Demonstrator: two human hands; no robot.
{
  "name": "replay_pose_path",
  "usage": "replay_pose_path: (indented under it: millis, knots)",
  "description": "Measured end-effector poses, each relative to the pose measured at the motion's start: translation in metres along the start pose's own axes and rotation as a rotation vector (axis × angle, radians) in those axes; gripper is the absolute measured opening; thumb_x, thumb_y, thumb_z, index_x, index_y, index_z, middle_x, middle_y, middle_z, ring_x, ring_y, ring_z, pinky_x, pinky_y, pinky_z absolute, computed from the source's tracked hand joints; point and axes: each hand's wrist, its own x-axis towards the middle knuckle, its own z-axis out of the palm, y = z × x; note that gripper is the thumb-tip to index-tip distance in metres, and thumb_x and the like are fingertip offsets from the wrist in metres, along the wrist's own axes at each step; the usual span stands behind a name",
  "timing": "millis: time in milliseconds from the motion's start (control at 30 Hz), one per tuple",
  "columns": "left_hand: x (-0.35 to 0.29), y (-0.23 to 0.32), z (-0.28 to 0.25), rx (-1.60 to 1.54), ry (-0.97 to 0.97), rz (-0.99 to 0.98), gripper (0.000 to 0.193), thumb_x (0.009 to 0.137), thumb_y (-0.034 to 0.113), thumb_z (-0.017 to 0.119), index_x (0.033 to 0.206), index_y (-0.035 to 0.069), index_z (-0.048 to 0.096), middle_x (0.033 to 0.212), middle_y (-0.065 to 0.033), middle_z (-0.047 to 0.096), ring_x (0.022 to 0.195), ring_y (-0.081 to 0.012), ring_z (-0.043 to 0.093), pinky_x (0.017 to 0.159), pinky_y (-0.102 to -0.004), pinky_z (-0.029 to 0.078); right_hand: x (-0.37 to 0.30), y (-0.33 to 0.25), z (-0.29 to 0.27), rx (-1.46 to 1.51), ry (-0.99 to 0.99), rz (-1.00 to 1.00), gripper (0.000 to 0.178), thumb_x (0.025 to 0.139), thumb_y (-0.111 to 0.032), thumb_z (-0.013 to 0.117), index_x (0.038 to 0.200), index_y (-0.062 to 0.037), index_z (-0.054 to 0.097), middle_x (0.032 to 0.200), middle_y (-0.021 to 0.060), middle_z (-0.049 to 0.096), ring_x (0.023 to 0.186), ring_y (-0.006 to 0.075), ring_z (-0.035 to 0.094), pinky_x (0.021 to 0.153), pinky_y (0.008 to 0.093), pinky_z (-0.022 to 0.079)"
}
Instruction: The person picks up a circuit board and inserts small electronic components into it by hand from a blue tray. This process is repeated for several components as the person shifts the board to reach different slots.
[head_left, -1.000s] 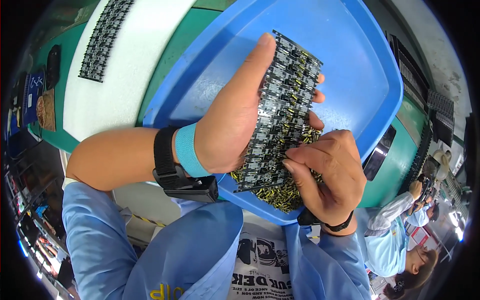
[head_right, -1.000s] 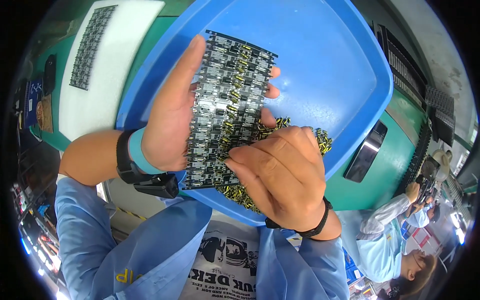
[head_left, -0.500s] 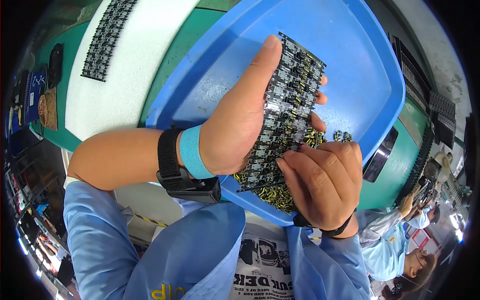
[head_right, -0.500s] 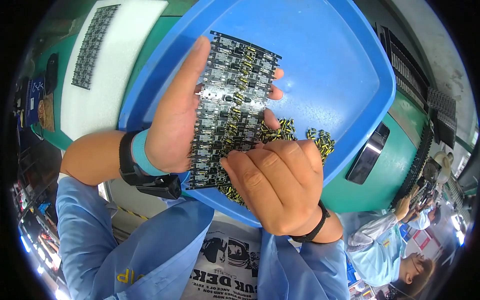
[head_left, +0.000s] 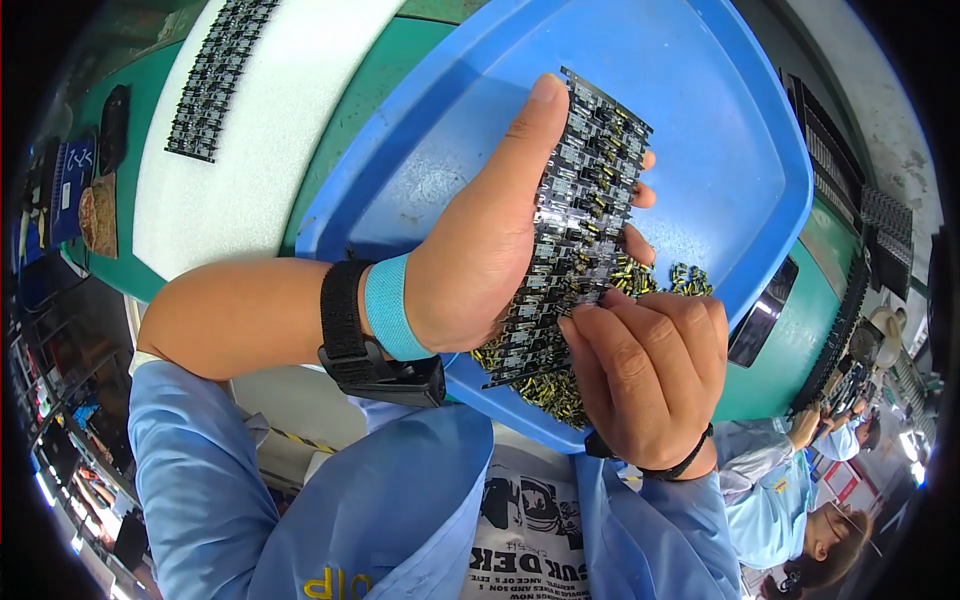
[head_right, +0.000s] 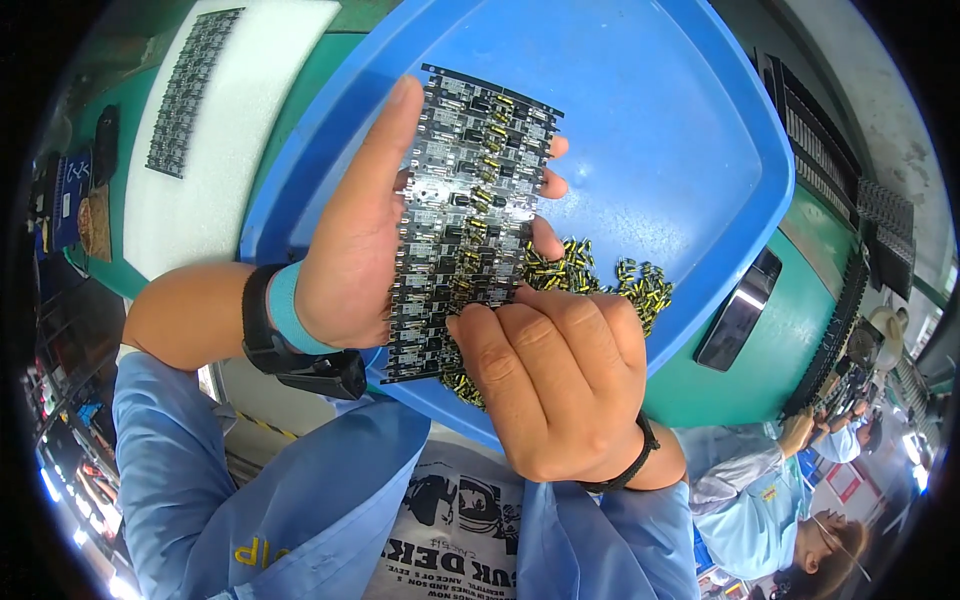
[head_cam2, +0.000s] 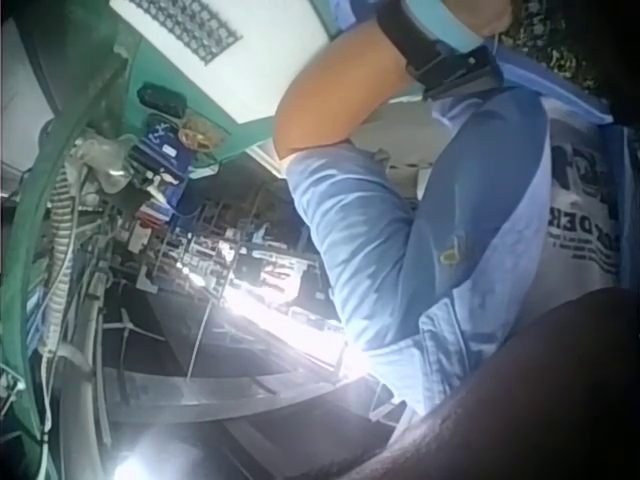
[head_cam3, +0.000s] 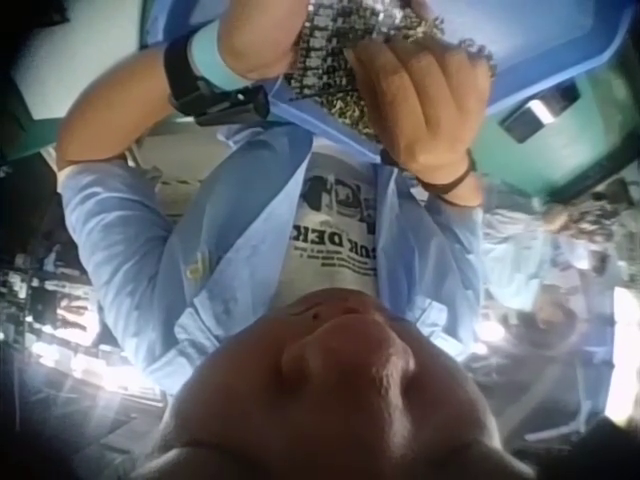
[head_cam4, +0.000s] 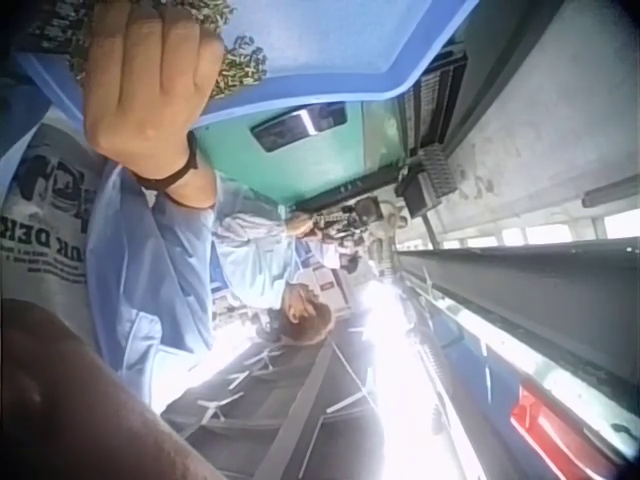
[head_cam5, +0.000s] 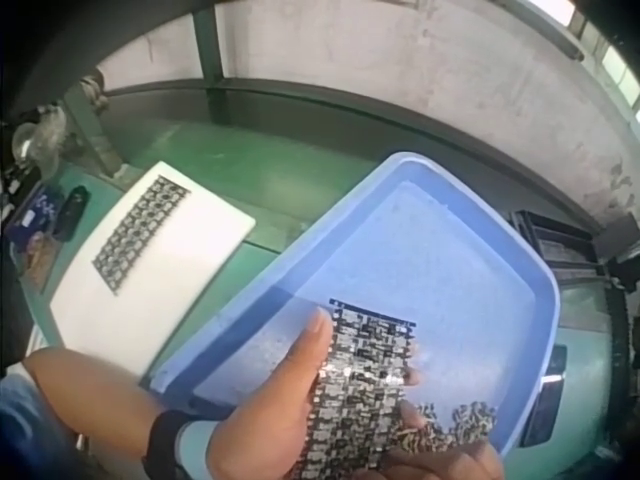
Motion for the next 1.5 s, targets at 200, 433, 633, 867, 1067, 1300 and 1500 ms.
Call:
replay_pose_path:
  millis: [200, 433, 633, 867, 1067, 1300, 1500]
  knots:
    - [0.000, -0.002, -0.004, 0.081, -0.003, 0.057, 0.089, 0.107, 0.077, 0.028, 0.143, 0.001, 0.057, 0.122, -0.0128, 0.069, 0.105, -0.0263, 0.073, 0.086, -0.0398, 0.064, -0.002, -0.002, 0.002, 0.049, 0.023, 0.086, 0.031, 0.072, 0.004, 0.088, 0.098, 0.0013, 0.073, 0.088, 0.0112, 0.071, 0.079, 0.0286, 0.068, 0.069, 0.0377, 0.050]
    - [0.000, -0.004, 0.000, 0.103, -0.003, 0.088, 0.092, 0.106, 0.078, 0.025, 0.145, 0.000, 0.055, 0.123, -0.0125, 0.068, 0.106, -0.0271, 0.072, 0.087, -0.0405, 0.064, -0.005, -0.003, 0.005, 0.105, 0.046, 0.141, 0.030, 0.073, 0.006, 0.088, 0.098, 0.0022, 0.071, 0.087, 0.0119, 0.071, 0.080, 0.0300, 0.068, 0.071, 0.0379, 0.053]
    - [0.001, -0.001, -0.002, 0.087, -0.026, 0.052, 0.094, 0.105, 0.079, 0.025, 0.146, 0.000, 0.054, 0.124, -0.0130, 0.068, 0.107, -0.0275, 0.072, 0.088, -0.0413, 0.064, 0.000, 0.005, 0.001, 0.138, 0.023, 0.086, 0.030, 0.072, 0.004, 0.089, 0.098, 0.0015, 0.073, 0.086, 0.0112, 0.070, 0.079, 0.0298, 0.066, 0.070, 0.0378, 0.054]
    - [-0.002, 0.000, -0.003, 0.065, -0.062, 0.022, 0.095, 0.105, 0.080, 0.025, 0.146, 0.000, 0.054, 0.124, -0.0136, 0.068, 0.108, -0.0285, 0.072, 0.089, -0.0420, 0.063, -0.011, 0.009, -0.003, 0.180, 0.045, 0.005, 0.036, 0.070, -0.002, 0.089, 0.105, -0.0024, 0.080, 0.090, 0.0087, 0.070, 0.079, 0.0276, 0.064, 0.069, 0.0371, 0.051]
    - [0.002, 0.001, -0.007, 0.018, -0.101, -0.008, 0.098, 0.103, 0.082, 0.026, 0.149, -0.001, 0.052, 0.127, -0.0144, 0.067, 0.108, -0.0287, 0.072, 0.092, -0.0432, 0.063, -0.011, 0.015, -0.009, 0.153, -0.005, -0.021, 0.038, 0.071, -0.008, 0.088, 0.109, -0.0053, 0.083, 0.090, 0.0072, 0.068, 0.079, 0.0256, 0.062, 0.069, 0.0364, 0.047]
    - [0.005, 0.010, -0.015, -0.160, -0.279, -0.052, 0.100, 0.103, 0.081, 0.027, 0.160, 0.000, 0.039, 0.139, -0.0148, 0.062, 0.121, -0.0316, 0.065, 0.101, -0.0629, 0.058, -0.028, 0.035, -0.031, 0.331, -0.099, 0.359, 0.027, 0.070, -0.008, 0.086, 0.096, -0.0050, 0.079, 0.101, 0.0087, 0.068, 0.084, 0.0256, 0.063, 0.073, 0.0394, 0.048]
    - [0.004, 0.011, -0.021, -0.164, -0.345, -0.089, 0.099, 0.104, 0.080, 0.027, 0.164, 0.000, 0.032, 0.143, -0.0152, 0.059, 0.127, -0.0330, 0.061, 0.102, -0.0699, 0.055, -0.031, 0.041, -0.006, 0.380, -0.411, 0.089, 0.013, 0.077, -0.006, 0.081, 0.086, -0.0039, 0.072, 0.092, 0.0105, 0.069, 0.083, 0.0317, 0.066, 0.074, 0.0408, 0.051]
